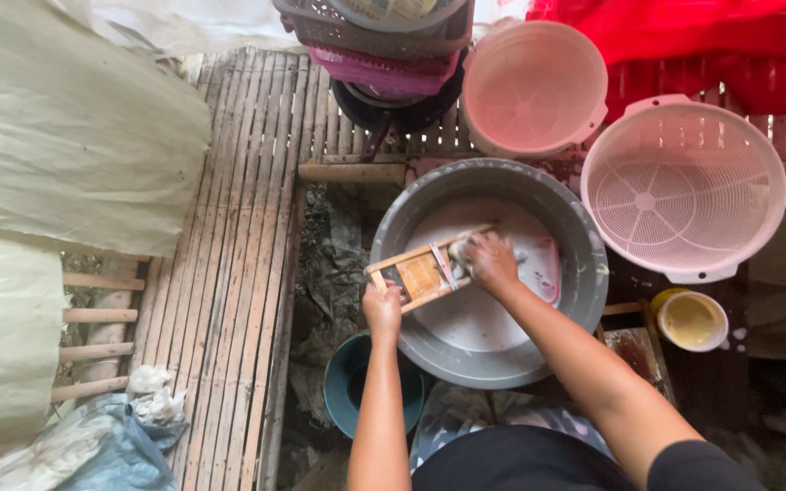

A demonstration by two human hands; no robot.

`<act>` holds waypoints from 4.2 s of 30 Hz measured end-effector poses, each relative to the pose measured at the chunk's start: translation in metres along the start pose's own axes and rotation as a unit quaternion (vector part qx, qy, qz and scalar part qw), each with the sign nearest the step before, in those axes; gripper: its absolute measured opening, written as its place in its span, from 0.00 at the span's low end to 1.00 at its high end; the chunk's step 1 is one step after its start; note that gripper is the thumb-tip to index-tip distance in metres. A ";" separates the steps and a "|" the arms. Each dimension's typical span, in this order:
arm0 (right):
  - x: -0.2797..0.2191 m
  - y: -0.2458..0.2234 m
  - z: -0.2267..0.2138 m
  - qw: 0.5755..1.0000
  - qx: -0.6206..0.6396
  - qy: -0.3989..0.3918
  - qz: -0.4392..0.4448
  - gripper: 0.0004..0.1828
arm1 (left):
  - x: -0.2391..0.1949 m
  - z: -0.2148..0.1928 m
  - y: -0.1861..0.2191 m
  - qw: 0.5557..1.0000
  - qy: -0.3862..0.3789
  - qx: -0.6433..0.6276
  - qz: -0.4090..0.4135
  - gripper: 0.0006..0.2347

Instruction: The person washes a white plastic colander and a wooden grater in a metal basin filled with soapy water. They use a pink scrubbing sponge to clean the items and then rinse them with water from a pink bucket.

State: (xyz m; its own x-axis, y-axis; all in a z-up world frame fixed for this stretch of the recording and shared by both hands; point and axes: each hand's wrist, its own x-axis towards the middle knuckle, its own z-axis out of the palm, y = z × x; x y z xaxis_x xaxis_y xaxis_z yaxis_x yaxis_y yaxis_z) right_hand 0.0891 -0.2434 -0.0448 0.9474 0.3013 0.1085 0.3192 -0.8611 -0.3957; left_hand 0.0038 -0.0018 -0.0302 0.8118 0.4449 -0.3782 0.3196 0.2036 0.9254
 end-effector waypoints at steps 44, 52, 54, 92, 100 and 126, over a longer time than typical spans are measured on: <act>0.009 0.002 -0.035 0.945 0.248 0.211 0.006 0.18 | -0.043 0.016 0.115 0.932 -0.167 0.201 0.252 0.14; -0.020 0.067 0.003 0.923 0.215 -0.007 0.319 0.21 | -0.050 -0.007 0.127 0.979 -0.064 -0.192 0.002 0.23; -0.035 0.086 0.020 0.972 0.078 -0.064 0.211 0.24 | -0.040 -0.021 0.103 0.969 -0.029 -0.218 -0.113 0.21; -0.052 -0.081 0.023 0.912 0.391 0.045 0.115 0.15 | -0.019 0.017 0.011 0.986 -0.092 -0.125 -0.063 0.13; -0.073 -0.020 -0.032 0.990 0.119 0.066 0.049 0.13 | -0.069 0.040 0.149 0.964 -0.130 0.157 0.169 0.13; -0.101 0.051 -0.005 0.941 0.103 -0.293 0.136 0.13 | -0.032 0.105 0.239 0.990 -0.041 -0.128 0.042 0.14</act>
State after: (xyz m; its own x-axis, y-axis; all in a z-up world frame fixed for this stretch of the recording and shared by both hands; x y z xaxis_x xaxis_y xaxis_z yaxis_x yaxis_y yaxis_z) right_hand 0.0096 -0.3198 -0.0714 0.7972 0.3063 -0.5201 -0.0025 -0.8600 -0.5103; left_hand 0.1055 -0.0594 0.2058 0.8706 0.3999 -0.2865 0.1225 0.3877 0.9136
